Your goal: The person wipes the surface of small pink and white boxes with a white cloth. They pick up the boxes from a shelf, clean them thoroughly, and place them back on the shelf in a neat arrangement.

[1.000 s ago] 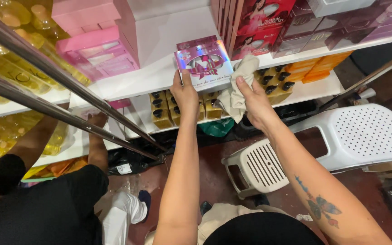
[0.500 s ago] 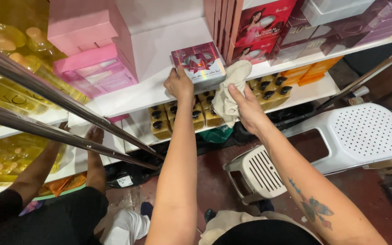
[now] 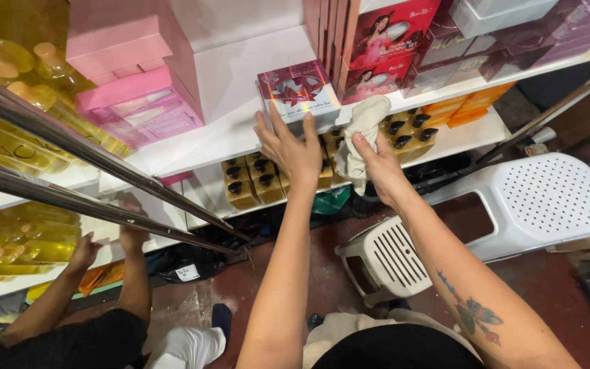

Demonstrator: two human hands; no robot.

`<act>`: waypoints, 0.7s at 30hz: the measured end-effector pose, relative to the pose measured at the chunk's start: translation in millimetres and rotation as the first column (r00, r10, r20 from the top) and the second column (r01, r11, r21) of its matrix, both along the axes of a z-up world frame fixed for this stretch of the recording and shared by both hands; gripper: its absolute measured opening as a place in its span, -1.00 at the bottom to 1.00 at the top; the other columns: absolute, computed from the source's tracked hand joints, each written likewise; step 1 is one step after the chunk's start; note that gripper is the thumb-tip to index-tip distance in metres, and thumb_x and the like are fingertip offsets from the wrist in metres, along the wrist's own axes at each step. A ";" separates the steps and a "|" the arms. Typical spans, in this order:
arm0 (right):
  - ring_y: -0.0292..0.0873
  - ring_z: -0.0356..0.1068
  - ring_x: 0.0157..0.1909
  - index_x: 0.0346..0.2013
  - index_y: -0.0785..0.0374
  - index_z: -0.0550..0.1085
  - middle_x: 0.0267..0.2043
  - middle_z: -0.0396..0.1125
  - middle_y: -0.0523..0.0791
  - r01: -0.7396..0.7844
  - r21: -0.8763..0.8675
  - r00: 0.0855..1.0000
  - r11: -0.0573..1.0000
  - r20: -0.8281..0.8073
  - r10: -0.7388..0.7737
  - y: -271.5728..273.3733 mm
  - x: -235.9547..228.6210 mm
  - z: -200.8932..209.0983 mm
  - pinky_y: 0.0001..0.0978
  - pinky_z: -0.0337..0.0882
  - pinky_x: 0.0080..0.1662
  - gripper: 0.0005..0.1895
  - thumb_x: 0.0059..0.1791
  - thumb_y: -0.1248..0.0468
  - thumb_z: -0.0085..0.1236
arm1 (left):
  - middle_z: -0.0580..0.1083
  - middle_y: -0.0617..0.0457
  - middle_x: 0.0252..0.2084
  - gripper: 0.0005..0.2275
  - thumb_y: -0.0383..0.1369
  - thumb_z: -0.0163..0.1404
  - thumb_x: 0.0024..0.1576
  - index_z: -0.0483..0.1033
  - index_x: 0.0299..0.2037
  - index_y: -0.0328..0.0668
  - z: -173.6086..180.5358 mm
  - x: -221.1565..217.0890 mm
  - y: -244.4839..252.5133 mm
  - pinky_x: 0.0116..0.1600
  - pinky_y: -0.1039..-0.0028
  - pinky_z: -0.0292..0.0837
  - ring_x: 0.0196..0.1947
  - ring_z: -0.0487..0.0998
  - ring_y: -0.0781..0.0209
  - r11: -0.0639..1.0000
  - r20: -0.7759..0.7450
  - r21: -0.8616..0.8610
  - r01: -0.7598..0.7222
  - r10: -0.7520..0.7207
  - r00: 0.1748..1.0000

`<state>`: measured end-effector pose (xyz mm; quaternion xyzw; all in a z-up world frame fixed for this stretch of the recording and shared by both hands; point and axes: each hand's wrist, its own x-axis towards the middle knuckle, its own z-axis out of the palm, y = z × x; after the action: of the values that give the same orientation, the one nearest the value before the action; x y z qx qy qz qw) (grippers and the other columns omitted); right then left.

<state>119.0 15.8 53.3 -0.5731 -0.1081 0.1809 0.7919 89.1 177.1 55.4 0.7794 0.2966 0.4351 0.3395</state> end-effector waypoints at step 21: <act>-0.35 0.41 -0.01 0.12 0.25 0.45 0.01 0.45 -0.20 0.176 -0.079 0.958 0.981 0.243 -0.153 -159.0 33.6 46.9 -0.49 0.43 0.01 -0.65 0.08 0.20 0.22 | 0.02 -0.26 0.53 -0.41 -0.06 0.07 0.24 0.23 0.42 -0.12 57.3 2.3 -119.0 0.47 -0.38 -0.27 0.56 -0.19 -0.48 0.930 -0.115 0.191 0.313 -0.295 0.949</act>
<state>152.6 -143.2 100.2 -0.6364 -0.1442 0.0502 0.7561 91.4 58.1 112.6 0.8646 0.1396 0.3725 0.3069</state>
